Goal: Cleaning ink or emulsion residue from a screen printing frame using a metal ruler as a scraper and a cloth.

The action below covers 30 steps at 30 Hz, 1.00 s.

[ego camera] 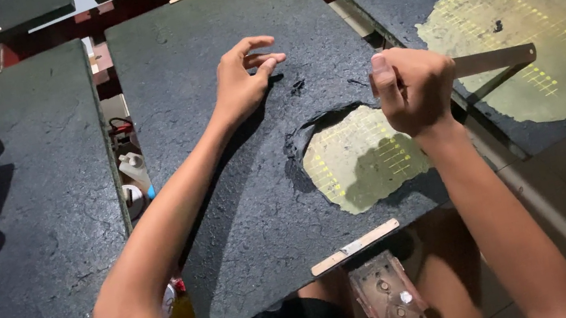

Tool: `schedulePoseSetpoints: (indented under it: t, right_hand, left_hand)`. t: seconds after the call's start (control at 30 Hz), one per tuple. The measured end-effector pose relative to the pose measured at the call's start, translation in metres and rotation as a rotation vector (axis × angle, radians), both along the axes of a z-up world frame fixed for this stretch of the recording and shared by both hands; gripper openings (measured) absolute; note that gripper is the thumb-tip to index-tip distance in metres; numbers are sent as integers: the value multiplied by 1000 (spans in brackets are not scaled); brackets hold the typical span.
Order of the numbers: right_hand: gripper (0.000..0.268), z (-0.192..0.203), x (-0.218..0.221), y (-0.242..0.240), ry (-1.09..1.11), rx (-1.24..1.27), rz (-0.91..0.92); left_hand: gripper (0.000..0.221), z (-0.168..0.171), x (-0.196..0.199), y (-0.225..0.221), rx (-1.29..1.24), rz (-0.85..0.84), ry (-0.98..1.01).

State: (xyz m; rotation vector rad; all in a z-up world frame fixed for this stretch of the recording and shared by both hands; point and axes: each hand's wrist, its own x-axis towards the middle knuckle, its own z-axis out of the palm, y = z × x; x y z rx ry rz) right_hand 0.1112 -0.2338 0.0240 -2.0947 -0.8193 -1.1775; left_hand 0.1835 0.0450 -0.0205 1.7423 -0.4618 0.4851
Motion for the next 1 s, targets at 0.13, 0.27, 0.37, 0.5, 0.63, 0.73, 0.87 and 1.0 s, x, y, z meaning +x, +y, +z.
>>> schedulePoseSetpoints:
  t: [0.13, 0.27, 0.37, 0.5, 0.63, 0.73, 0.87, 1.0]
  right_hand:
    - [55, -1, 1, -2, 22, -13, -5]
    - [55, -1, 1, -1, 26, -8, -9]
    - [54, 1, 0, 1, 5, -4, -16]
    - [53, -3, 2, -1, 3, -14, -53]
    - [53, -1, 1, 0, -1, -25, -67]
    - [53, -2, 2, -1, 27, -20, -51]
    - [54, -4, 6, -3, 31, -18, -29]
    - [54, -1, 2, -2, 52, -38, -41]
  left_hand:
    - [29, -2, 4, -2, -12, -14, 34]
    - [27, 10, -12, -4, 64, 25, 23]
    - [38, 23, -23, -4, 80, 18, 64]
    - [42, 26, -26, -7, 117, 9, 88]
    - [42, 22, -22, -6, 150, 19, 52]
    - [42, 21, -21, -6, 176, 29, 5]
    - [34, 18, -19, -6, 194, 19, -3]
    - [18, 9, -10, -3, 219, 52, -58]
